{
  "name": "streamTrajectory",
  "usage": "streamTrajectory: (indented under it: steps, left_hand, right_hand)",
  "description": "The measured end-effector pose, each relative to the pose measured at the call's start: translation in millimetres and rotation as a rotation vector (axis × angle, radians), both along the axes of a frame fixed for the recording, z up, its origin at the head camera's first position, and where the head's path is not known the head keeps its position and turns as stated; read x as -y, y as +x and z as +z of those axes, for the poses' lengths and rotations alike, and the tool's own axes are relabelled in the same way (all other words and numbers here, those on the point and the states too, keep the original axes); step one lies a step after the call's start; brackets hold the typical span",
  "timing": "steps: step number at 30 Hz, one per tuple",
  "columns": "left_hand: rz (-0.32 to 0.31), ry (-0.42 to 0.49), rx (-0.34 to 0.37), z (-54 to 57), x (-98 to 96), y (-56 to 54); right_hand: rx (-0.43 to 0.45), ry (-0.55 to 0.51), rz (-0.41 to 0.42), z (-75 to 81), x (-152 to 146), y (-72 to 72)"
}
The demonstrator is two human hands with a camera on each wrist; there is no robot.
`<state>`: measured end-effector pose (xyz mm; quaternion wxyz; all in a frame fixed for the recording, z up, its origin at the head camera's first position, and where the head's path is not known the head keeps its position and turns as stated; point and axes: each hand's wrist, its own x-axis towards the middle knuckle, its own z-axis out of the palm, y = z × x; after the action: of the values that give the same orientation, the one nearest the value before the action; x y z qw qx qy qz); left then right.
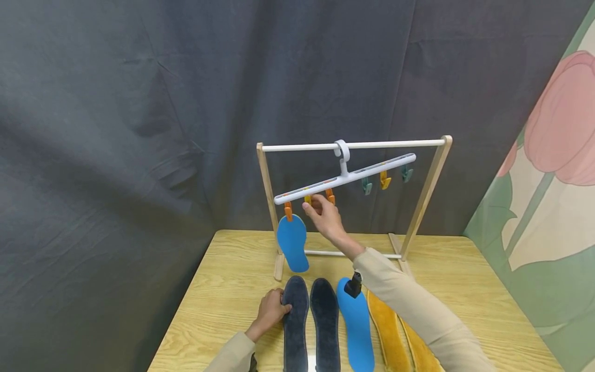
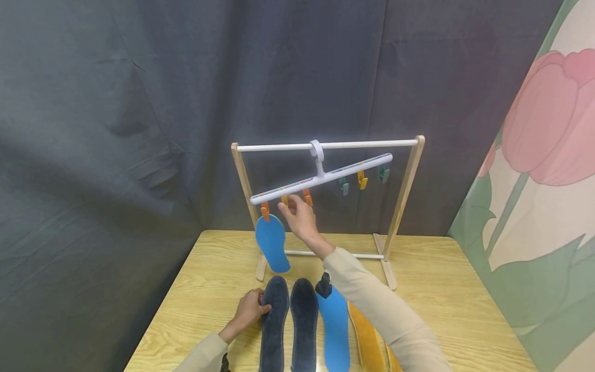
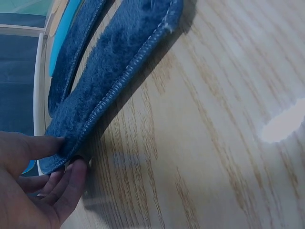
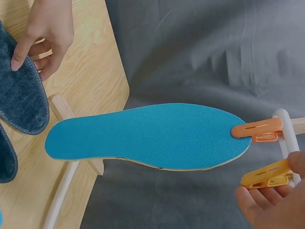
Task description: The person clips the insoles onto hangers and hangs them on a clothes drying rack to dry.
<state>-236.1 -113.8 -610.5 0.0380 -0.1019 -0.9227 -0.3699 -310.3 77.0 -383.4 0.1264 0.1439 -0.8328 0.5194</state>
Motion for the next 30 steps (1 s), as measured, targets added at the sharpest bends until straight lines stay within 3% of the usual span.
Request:
streamTrajectory:
  steps: [15,21,30]
  left_hand:
    - [-0.048,0.111,0.008,-0.9,-1.4,-1.7]
    - [-0.062,0.113,-0.043,-0.1,-2.7,-1.4]
    - [-0.069,0.125,-0.039,1.7,-2.1,-1.9]
  right_hand:
    - [0.018,0.021,0.006,2.1,0.4,1.1]
    - [0.022,0.030,0.006,2.8,0.1,1.0]
    - [0.004,0.051,0.015,3.0,-1.2,0.9]
